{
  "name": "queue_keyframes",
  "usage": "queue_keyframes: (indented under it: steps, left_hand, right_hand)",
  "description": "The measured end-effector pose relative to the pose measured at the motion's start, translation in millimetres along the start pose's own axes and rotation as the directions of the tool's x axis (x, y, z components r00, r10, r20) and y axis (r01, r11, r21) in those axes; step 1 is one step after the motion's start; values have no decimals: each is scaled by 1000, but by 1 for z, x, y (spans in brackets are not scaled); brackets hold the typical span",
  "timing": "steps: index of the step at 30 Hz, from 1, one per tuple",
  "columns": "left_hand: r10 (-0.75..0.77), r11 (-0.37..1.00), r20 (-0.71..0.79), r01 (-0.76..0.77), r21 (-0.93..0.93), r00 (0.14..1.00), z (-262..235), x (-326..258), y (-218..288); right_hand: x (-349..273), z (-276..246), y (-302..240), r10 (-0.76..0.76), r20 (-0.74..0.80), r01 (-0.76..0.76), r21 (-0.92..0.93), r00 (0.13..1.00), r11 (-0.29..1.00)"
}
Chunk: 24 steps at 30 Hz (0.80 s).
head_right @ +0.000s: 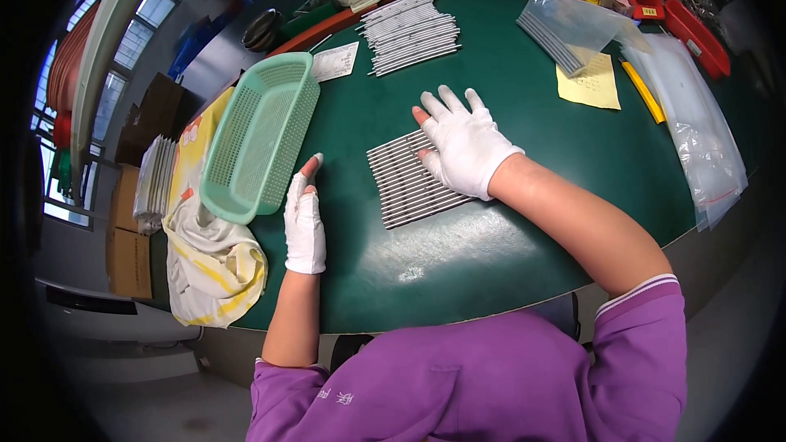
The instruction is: Counting, arranging, and bagging small metal tubes at a factory workbench.
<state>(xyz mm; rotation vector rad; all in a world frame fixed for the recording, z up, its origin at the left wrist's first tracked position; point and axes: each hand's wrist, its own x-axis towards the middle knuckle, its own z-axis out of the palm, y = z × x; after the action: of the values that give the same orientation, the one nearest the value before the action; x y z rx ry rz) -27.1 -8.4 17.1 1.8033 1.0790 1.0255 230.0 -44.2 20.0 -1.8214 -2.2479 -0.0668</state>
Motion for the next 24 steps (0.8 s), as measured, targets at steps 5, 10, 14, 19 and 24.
queue_keyframes:
  steps: [5,10,14,19,24]
  left_hand:
    - [-12,971,-72,-5,-237,997,-1,5,-12]
    - [-58,901,-103,7,-434,993,-1,8,-11]
    - [-74,881,-112,12,-473,991,0,9,-13]
    - [-84,868,-101,22,-496,991,0,8,-12]
    - [-62,866,-112,-3,-501,992,-1,7,-17]
  right_hand:
    - [25,9,12,0,-7,-1,-48,1000,999]
    - [41,7,16,17,26,-14,-103,1000,995]
    - [40,5,15,14,48,-7,-143,999,990]
    - [23,1,9,-29,31,33,-141,999,989]
    - [-3,-9,-5,-86,69,90,-70,994,993]
